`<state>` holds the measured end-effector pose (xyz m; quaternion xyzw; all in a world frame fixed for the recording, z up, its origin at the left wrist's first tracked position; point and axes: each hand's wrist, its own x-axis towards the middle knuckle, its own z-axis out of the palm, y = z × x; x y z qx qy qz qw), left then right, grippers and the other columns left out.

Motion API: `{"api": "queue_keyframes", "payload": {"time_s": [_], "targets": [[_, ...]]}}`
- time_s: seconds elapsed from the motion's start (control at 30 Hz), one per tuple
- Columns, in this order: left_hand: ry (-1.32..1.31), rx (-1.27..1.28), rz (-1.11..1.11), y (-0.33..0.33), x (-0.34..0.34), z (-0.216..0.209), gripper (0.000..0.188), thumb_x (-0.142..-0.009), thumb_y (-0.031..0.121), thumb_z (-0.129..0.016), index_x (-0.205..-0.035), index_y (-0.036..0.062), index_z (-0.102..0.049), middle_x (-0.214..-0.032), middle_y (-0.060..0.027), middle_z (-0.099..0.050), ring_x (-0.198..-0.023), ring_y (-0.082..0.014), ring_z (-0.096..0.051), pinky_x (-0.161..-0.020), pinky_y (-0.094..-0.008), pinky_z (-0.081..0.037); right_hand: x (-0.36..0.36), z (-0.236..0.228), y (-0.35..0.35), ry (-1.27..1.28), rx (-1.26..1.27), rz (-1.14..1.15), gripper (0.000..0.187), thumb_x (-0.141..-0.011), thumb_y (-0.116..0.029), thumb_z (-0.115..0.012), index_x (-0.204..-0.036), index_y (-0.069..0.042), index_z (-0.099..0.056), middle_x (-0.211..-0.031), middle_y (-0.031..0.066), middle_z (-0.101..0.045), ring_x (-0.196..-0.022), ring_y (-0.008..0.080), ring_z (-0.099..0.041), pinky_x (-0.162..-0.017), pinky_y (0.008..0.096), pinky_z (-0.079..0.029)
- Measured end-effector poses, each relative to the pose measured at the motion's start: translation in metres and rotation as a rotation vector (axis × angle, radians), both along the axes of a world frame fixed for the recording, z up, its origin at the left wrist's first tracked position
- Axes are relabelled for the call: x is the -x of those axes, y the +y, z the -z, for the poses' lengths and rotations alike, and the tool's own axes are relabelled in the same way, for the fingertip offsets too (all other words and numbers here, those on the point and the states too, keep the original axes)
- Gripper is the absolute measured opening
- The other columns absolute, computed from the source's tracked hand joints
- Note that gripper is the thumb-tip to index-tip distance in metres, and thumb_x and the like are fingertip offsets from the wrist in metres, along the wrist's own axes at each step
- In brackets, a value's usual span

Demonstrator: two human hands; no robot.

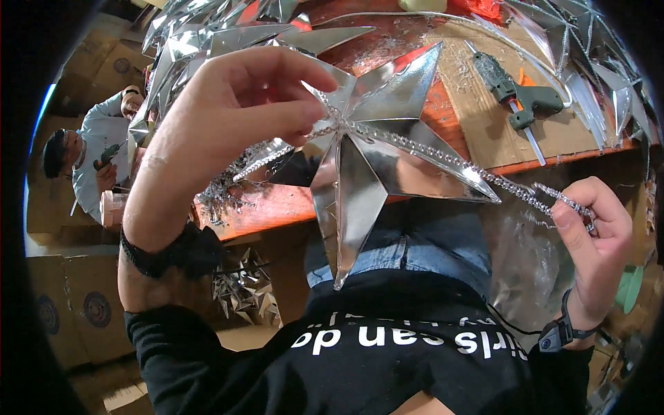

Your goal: Applying decorative trim and details to shiny star-shaped holiday decorations using a hot glue gun.

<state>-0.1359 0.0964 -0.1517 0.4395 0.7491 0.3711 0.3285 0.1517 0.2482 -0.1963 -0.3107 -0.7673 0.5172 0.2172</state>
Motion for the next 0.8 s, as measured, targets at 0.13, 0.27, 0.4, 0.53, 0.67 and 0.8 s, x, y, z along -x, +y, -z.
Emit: {"api": "queue_keyframes", "payload": {"time_s": [0.13, 0.27, 0.4, 0.53, 0.67, 0.8], "targets": [[0.074, 0.080, 0.074, 0.010, -0.002, 0.005, 0.027, -0.081, 0.006, -0.067, -0.105, 0.0010, -0.059, -0.077, -0.0013, -0.060, -0.066, -0.0048, -0.056, -0.061, -0.0185, -0.046, -0.004, 0.007, 0.004, 0.020, -0.083, 0.025, 0.008, -0.084, -0.003, -0.065, -0.083, -0.001, -0.057, -0.073, -0.0041, -0.051, -0.064, 0.0010, -0.041, -0.058, 0.0166, -0.030], [0.088, 0.072, 0.132, 0.013, 0.002, 0.011, 0.031, -0.079, 0.005, -0.069, -0.107, 0.0021, -0.055, -0.076, -0.0009, -0.058, -0.062, -0.0042, -0.054, -0.057, -0.0169, -0.043, -0.009, 0.012, 0.006, -0.003, -0.034, 0.034, 0.007, -0.084, -0.002, -0.064, -0.082, -0.001, -0.057, -0.072, -0.0054, -0.048, -0.063, 0.0005, -0.038, -0.056, 0.0168, -0.028], [0.079, 0.049, 0.133, 0.016, 0.002, 0.014, 0.031, -0.081, 0.006, -0.068, -0.109, 0.0028, -0.055, -0.076, 0.0001, -0.057, -0.061, -0.0037, -0.053, -0.055, -0.0170, -0.041, -0.009, 0.018, 0.004, -0.029, 0.001, 0.057, 0.007, -0.085, -0.002, -0.063, -0.082, -0.001, -0.057, -0.071, -0.0060, -0.047, -0.063, 0.0002, -0.036, -0.056, 0.0169, -0.027], [-0.021, 0.084, 0.094, 0.015, 0.004, 0.011, 0.031, -0.083, 0.006, -0.064, -0.112, 0.0023, -0.055, -0.078, 0.0014, -0.055, -0.065, -0.0034, -0.051, -0.057, -0.0173, -0.041, -0.012, 0.028, 0.005, -0.010, 0.067, 0.029, 0.008, -0.086, -0.003, -0.063, -0.083, -0.001, -0.056, -0.072, -0.0061, -0.046, -0.063, 0.0001, -0.036, -0.056, 0.0168, -0.026], [-0.044, 0.074, 0.107, 0.015, 0.003, 0.014, 0.032, -0.084, 0.006, -0.063, -0.115, 0.0014, -0.054, -0.079, 0.0019, -0.052, -0.067, -0.0033, -0.050, -0.059, -0.0171, -0.040, -0.014, 0.031, 0.004, 0.000, 0.102, 0.018, 0.008, -0.086, -0.003, -0.064, -0.084, -0.001, -0.056, -0.073, -0.0058, -0.046, -0.064, 0.0003, -0.037, -0.056, 0.0168, -0.027], [0.004, 0.049, 0.130, 0.017, -0.001, 0.015, 0.033, -0.084, 0.005, -0.062, -0.116, 0.0019, -0.054, -0.078, 0.0023, -0.052, -0.066, -0.0031, -0.049, -0.058, -0.0172, -0.039, -0.016, 0.032, 0.004, -0.016, 0.095, 0.033, 0.008, -0.086, -0.003, -0.064, -0.084, 0.000, -0.056, -0.074, -0.0056, -0.046, -0.065, 0.0004, -0.038, -0.057, 0.0171, -0.028]]}}
